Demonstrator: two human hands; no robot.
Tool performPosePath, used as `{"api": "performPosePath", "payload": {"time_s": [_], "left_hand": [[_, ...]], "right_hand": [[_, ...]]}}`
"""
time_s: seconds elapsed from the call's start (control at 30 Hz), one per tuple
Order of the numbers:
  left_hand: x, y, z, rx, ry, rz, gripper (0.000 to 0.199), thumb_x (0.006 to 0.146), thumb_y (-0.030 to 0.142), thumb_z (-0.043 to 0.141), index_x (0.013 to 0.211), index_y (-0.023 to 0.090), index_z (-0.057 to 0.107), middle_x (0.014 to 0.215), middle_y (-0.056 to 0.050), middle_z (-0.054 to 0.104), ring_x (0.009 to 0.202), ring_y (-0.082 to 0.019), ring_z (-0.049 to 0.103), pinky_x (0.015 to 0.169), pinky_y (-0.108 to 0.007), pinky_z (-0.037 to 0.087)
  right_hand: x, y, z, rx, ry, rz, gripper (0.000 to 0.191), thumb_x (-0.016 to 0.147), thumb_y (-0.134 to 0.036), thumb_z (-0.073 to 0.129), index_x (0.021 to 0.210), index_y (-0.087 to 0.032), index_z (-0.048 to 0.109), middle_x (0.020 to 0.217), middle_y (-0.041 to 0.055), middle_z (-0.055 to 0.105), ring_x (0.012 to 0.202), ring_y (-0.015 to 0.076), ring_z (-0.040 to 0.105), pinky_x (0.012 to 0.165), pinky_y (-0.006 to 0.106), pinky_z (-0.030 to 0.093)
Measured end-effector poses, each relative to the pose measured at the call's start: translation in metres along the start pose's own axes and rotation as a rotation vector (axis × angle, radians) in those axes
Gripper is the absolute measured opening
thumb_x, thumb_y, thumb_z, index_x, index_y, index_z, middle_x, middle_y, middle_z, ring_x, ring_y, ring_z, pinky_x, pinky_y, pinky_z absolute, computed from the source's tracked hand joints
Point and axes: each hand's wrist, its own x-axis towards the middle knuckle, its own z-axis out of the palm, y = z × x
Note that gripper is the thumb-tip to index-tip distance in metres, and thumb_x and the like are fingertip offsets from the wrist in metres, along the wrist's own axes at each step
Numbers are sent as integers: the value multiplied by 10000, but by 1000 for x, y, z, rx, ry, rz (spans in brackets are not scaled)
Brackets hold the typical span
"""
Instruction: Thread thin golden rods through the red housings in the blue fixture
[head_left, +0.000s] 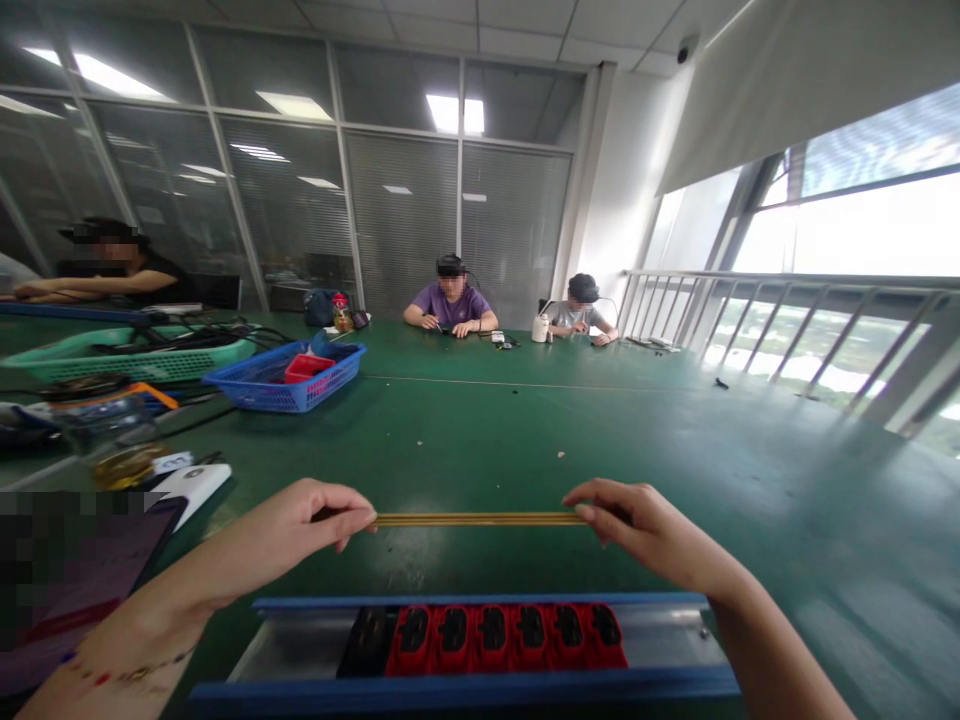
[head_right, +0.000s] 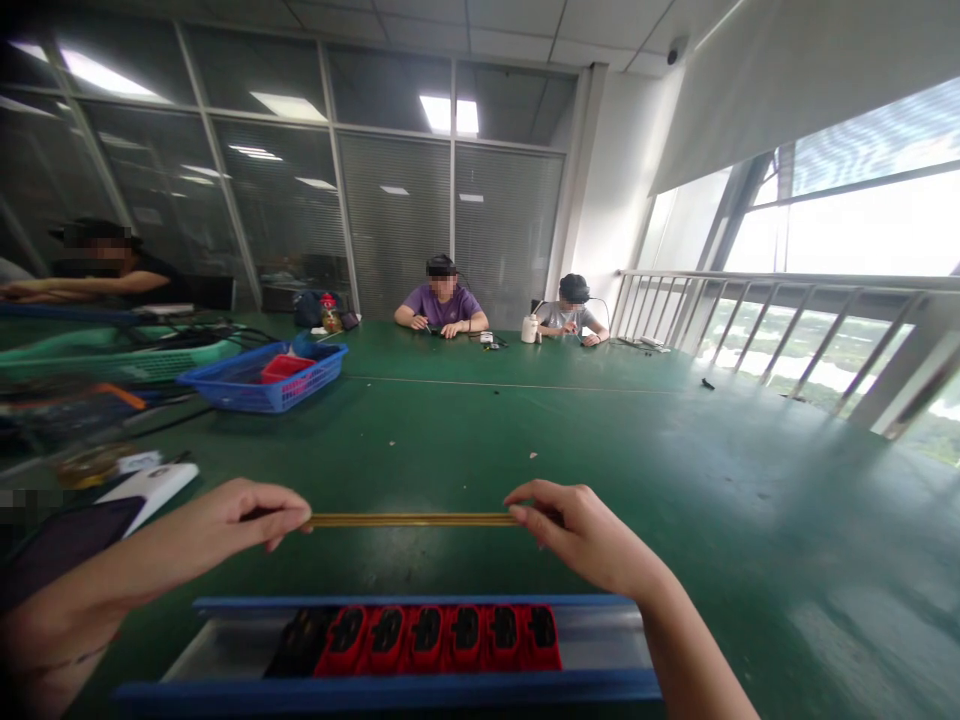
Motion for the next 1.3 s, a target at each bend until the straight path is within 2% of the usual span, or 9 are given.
{"api": "performPosePath", "payload": {"time_s": [0.1, 0.17, 0.33, 0.43, 0.5, 0.67, 0.87, 1.03, 1.3], "left_hand": [[-5, 5, 3, -52, -80, 24, 383, 770, 518, 407, 800, 196, 613, 632, 19, 547, 630, -135, 506, 575, -203, 375], [-7, 9, 4, -65, -113, 11, 375, 773, 519, 409, 887, 209, 588, 637, 25, 540, 623, -131, 501, 557, -197, 370], [-14, 11, 6, -68, -295, 31, 341, 790, 494, 395, 783, 205, 577, 614, 33, 537, 572, -108, 488, 524, -181, 358], [-18, 6, 10, -103, -453, -6, 292, 794, 462, 395, 849, 224, 554, 644, 34, 572, 530, -104, 505, 480, -177, 360], [-21, 2, 13, -108, -501, -24, 248, 792, 432, 406, 895, 245, 533, 673, 37, 591, 537, -110, 535, 485, -179, 377], [-23, -4, 16, -31, -469, -33, 227, 754, 399, 469, 937, 275, 522, 724, 48, 585, 549, -113, 573, 532, -194, 398], [-21, -1, 22, 39, -470, -78, 228, 719, 381, 502, 913, 263, 519, 802, 45, 560, 564, -113, 599, 553, -203, 409], [-22, 3, 23, 55, -484, -56, 193, 727, 361, 479, 881, 249, 508, 801, 45, 547, 573, -107, 599, 553, -199, 414], [-22, -1, 21, 89, -450, -46, 203, 721, 372, 495, 887, 258, 521, 806, 47, 574, 601, -103, 585, 553, -185, 405]], "right_hand": [[0, 1, 0, -9, 65, 30, 343, 863, -443, 354, 907, -201, 592, 692, 5, 581, 596, 123, 501, 530, 223, 373], [0, 2, -1, -34, 35, 27, 350, 853, -454, 369, 845, -197, 607, 702, 7, 588, 610, 125, 497, 540, 222, 377], [-8, 4, -6, -51, -255, -28, 324, 858, -410, 373, 827, -196, 615, 649, 0, 585, 561, 112, 491, 507, 206, 363], [-14, 5, -5, -21, -437, 34, 298, 851, -394, 383, 856, -195, 605, 619, 2, 598, 495, 105, 506, 448, 195, 347], [-17, 5, -1, -26, -483, 94, 276, 823, -414, 427, 902, -205, 589, 614, 2, 611, 467, 109, 516, 414, 195, 326], [-18, 7, 13, -198, -378, 98, 376, 680, -489, 586, 967, -245, 584, 697, 23, 647, 593, 173, 573, 431, 226, 287], [-16, 7, 21, -333, -404, 149, 381, 628, -487, 615, 916, -239, 624, 735, 41, 658, 619, 196, 587, 428, 234, 259], [-15, 6, 21, -425, -409, 158, 393, 616, -485, 608, 909, -224, 626, 756, 33, 657, 654, 198, 593, 445, 224, 262], [-13, 9, 23, -432, -446, 145, 403, 598, -506, 603, 877, -216, 624, 761, 25, 667, 670, 198, 594, 452, 221, 273]]}}
